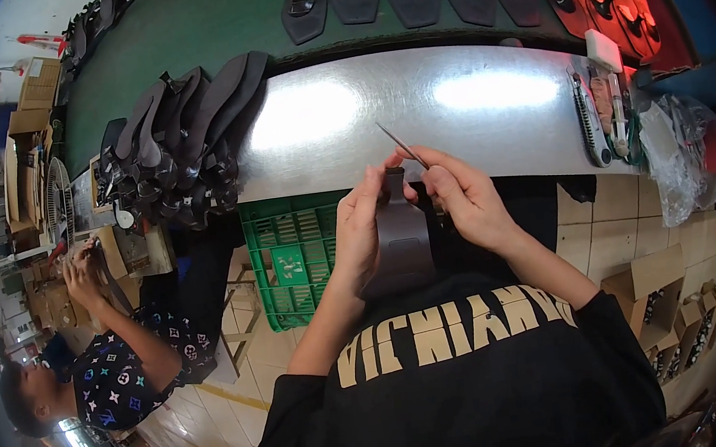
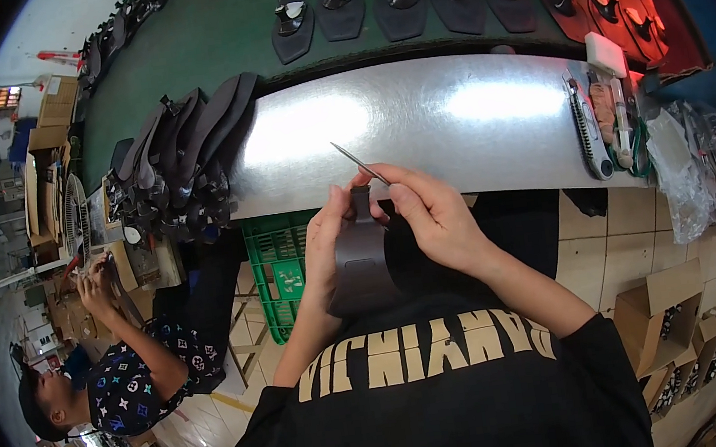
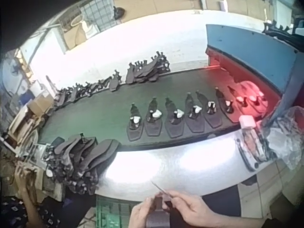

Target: Assembling sandal components by attaching straps to soles and trimming materials.

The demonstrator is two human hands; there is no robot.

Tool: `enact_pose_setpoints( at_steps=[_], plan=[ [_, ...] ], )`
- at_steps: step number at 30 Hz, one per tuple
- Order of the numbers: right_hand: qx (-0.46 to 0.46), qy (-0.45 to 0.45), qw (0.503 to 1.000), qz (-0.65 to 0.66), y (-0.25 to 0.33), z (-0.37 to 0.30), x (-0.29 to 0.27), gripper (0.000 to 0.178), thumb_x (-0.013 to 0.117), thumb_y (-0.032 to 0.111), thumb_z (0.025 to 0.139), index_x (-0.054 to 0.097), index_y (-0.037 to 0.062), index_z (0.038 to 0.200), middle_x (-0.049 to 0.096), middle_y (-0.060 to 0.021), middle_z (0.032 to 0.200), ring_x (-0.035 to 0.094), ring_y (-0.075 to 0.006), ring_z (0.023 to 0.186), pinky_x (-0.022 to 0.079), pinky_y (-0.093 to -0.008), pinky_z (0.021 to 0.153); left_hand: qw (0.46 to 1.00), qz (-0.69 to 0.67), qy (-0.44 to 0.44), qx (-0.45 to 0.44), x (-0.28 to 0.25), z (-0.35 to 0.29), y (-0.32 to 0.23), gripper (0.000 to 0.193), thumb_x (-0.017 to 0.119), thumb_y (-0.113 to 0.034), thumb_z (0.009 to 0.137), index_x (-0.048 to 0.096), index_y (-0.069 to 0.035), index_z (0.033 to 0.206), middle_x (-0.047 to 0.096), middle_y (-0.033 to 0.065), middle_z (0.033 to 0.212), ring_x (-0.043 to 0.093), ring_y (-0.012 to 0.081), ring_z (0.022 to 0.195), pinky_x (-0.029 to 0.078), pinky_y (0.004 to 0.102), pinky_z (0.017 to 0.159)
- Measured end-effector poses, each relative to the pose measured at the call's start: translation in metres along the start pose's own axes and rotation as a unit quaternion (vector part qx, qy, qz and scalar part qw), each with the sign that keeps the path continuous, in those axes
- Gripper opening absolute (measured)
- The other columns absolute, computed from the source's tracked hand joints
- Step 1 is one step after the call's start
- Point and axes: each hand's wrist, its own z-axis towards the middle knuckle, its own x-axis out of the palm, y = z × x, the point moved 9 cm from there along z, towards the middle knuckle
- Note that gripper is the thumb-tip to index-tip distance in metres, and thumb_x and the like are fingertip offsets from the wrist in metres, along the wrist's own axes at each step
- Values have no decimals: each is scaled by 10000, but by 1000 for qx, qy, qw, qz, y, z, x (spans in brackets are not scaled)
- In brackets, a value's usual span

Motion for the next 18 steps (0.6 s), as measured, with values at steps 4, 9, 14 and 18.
enact_pose_setpoints(
  at_steps=[4, 9, 14, 18],
  plan=[
    [57, 94, 993, -53, 1, -5, 4, 469, 474, 34, 948, 486, 136, 1405, 614, 0, 807, 509, -48, 663, 431, -198, 657, 998, 64, -18, 23, -5, 0, 2, 660, 320, -548, 1003, 577, 12, 1240, 591, 24, 813, 546, 109, 777, 429, 245, 757],
    [106, 151, 983, -11, -2, -17, 12, 520, 470, 33, 948, 411, 136, 1454, 534, 42, 668, 441, -24, 577, 383, -181, 548, 998, 46, -39, -11, -8, -3, 16, 788, 231, -689, 950, 601, -18, 1138, 531, 0, 747, 502, 109, 687, 407, 232, 640],
    [114, 140, 982, 51, -21, -26, 12, 540, 470, 20, 936, 407, 150, 1456, 567, 36, 696, 442, -23, 568, 379, -175, 515, 996, 38, -25, -70, -4, -12, 23, 972, 101, -724, 930, 610, 64, 1186, 637, 52, 868, 546, 145, 847, 380, 251, 841],
    [178, 143, 970, 86, -23, -28, 11, 523, 472, 15, 938, 437, 162, 1438, 590, 22, 726, 423, -15, 572, 353, -154, 486, 992, 82, -82, -51, -14, -13, 20, 965, 103, -720, 932, 633, 56, 1150, 659, 76, 960, 559, 159, 920, 378, 256, 889]
  ],
)
